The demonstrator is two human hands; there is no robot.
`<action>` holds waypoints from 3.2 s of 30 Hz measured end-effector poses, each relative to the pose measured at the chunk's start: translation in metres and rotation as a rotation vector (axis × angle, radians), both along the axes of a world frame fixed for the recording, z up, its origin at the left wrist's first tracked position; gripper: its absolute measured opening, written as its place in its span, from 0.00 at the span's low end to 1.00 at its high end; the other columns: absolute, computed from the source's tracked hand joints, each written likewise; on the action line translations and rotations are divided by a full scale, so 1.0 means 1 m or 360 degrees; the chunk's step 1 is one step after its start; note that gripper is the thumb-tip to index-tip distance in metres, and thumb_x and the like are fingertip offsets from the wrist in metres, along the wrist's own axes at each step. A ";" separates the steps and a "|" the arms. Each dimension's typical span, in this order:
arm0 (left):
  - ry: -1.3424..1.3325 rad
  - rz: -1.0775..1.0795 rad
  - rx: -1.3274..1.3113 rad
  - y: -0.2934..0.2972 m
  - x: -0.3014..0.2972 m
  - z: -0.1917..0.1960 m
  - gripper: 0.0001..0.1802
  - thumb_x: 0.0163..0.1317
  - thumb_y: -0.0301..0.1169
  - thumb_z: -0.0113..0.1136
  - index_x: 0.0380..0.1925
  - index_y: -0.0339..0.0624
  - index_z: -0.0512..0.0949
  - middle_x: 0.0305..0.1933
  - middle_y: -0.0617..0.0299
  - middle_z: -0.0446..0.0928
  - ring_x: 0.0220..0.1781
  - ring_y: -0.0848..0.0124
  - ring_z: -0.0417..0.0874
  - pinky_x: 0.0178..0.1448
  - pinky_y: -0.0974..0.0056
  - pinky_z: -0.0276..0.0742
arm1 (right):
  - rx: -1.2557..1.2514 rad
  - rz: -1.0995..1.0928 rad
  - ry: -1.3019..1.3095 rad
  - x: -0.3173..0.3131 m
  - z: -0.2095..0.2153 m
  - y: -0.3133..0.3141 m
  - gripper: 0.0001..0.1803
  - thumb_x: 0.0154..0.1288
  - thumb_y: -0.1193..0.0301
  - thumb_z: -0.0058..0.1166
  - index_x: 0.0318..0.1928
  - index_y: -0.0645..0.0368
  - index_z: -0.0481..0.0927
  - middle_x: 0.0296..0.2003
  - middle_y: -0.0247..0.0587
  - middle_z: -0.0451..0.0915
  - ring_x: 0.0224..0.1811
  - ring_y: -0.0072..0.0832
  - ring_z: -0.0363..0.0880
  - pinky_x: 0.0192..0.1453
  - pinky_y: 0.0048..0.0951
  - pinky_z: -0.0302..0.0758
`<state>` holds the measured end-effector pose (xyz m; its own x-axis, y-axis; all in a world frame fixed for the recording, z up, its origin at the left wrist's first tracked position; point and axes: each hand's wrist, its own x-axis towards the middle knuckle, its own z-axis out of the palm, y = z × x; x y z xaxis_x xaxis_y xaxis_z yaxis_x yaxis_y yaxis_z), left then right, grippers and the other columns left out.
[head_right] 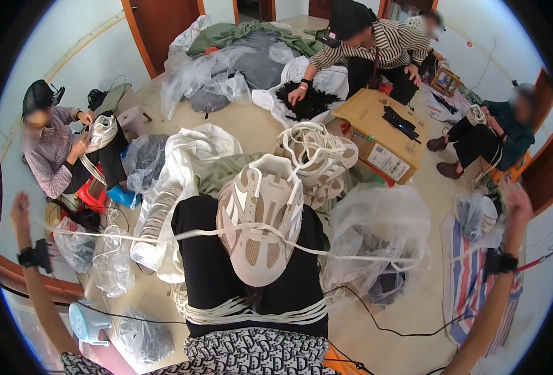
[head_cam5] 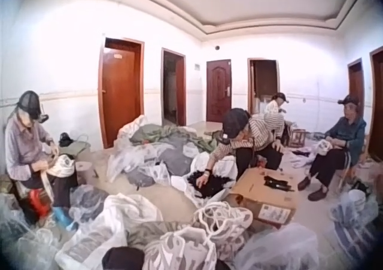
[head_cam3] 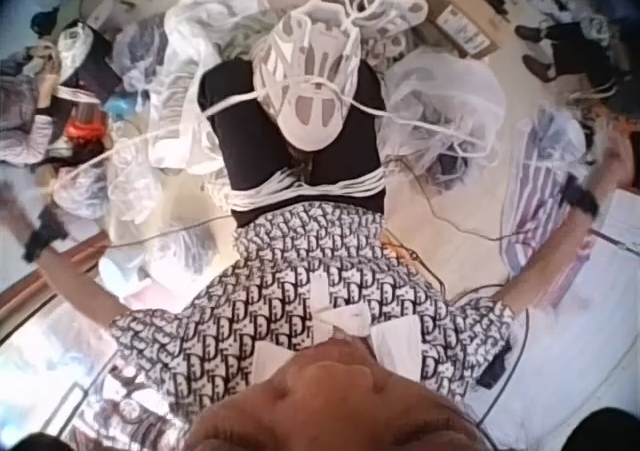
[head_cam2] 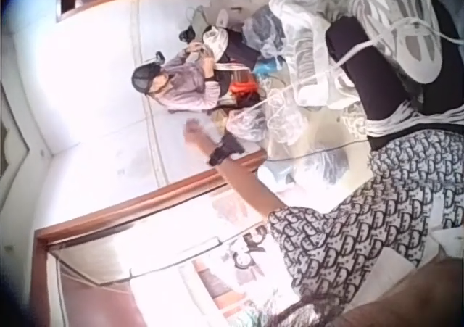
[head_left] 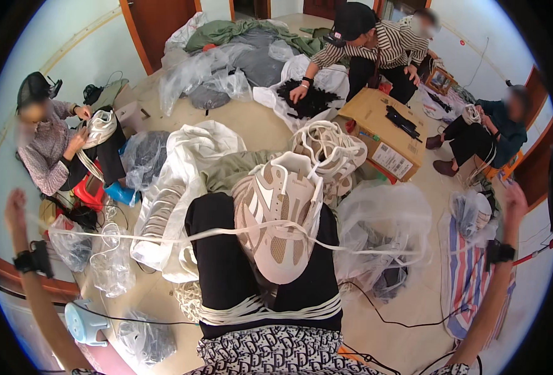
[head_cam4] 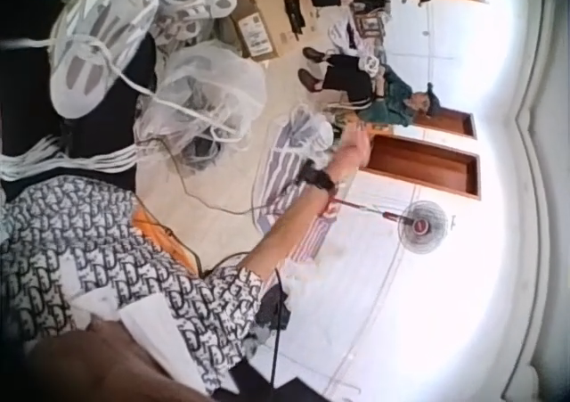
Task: Lacing white athletic shoes and organizing them in a stack.
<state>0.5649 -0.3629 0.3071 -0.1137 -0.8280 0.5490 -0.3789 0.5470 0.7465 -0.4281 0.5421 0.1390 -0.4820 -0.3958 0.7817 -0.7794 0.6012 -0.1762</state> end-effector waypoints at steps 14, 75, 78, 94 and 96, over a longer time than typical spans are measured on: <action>-0.0167 -0.1146 0.0694 0.331 -0.484 -0.228 0.06 0.53 0.24 0.56 0.31 0.35 0.78 0.26 0.56 0.78 0.26 0.73 0.78 0.33 0.71 0.72 | 0.0126 0.1271 -0.2490 0.356 -0.054 -0.447 0.11 0.53 0.76 0.54 0.38 0.67 0.79 0.19 0.34 0.77 0.14 0.14 0.70 0.15 0.13 0.62; -0.1951 -0.1740 -0.0933 0.328 -0.494 -0.198 0.06 0.46 0.27 0.55 0.21 0.41 0.67 0.13 0.61 0.72 0.17 0.65 0.78 0.19 0.63 0.70 | -0.0594 0.1176 -0.2528 0.369 -0.105 -0.390 0.12 0.54 0.77 0.55 0.41 0.66 0.79 0.21 0.33 0.77 0.16 0.11 0.62 0.19 0.15 0.59; -0.2176 -0.1511 -0.0851 0.337 -0.508 -0.190 0.03 0.45 0.26 0.56 0.19 0.39 0.72 0.15 0.59 0.75 0.20 0.64 0.80 0.21 0.63 0.72 | -0.0354 0.1252 -0.2497 0.369 -0.106 -0.393 0.08 0.54 0.73 0.54 0.34 0.65 0.80 0.18 0.33 0.76 0.16 0.14 0.67 0.20 0.19 0.64; -0.2190 -0.1539 -0.0875 0.355 -0.512 -0.203 0.03 0.45 0.25 0.56 0.20 0.38 0.72 0.14 0.55 0.74 0.18 0.58 0.79 0.23 0.59 0.75 | -0.0038 0.1346 -0.1180 0.368 -0.132 -0.404 0.06 0.50 0.72 0.56 0.25 0.63 0.79 0.21 0.40 0.76 0.24 0.32 0.76 0.27 0.27 0.70; -0.2118 -0.1512 -0.0879 0.354 -0.513 -0.204 0.04 0.45 0.26 0.56 0.20 0.39 0.71 0.13 0.56 0.73 0.17 0.57 0.79 0.22 0.58 0.74 | 0.0016 0.1407 -0.0822 0.369 -0.134 -0.405 0.06 0.48 0.71 0.57 0.25 0.62 0.79 0.21 0.40 0.76 0.24 0.33 0.75 0.27 0.29 0.71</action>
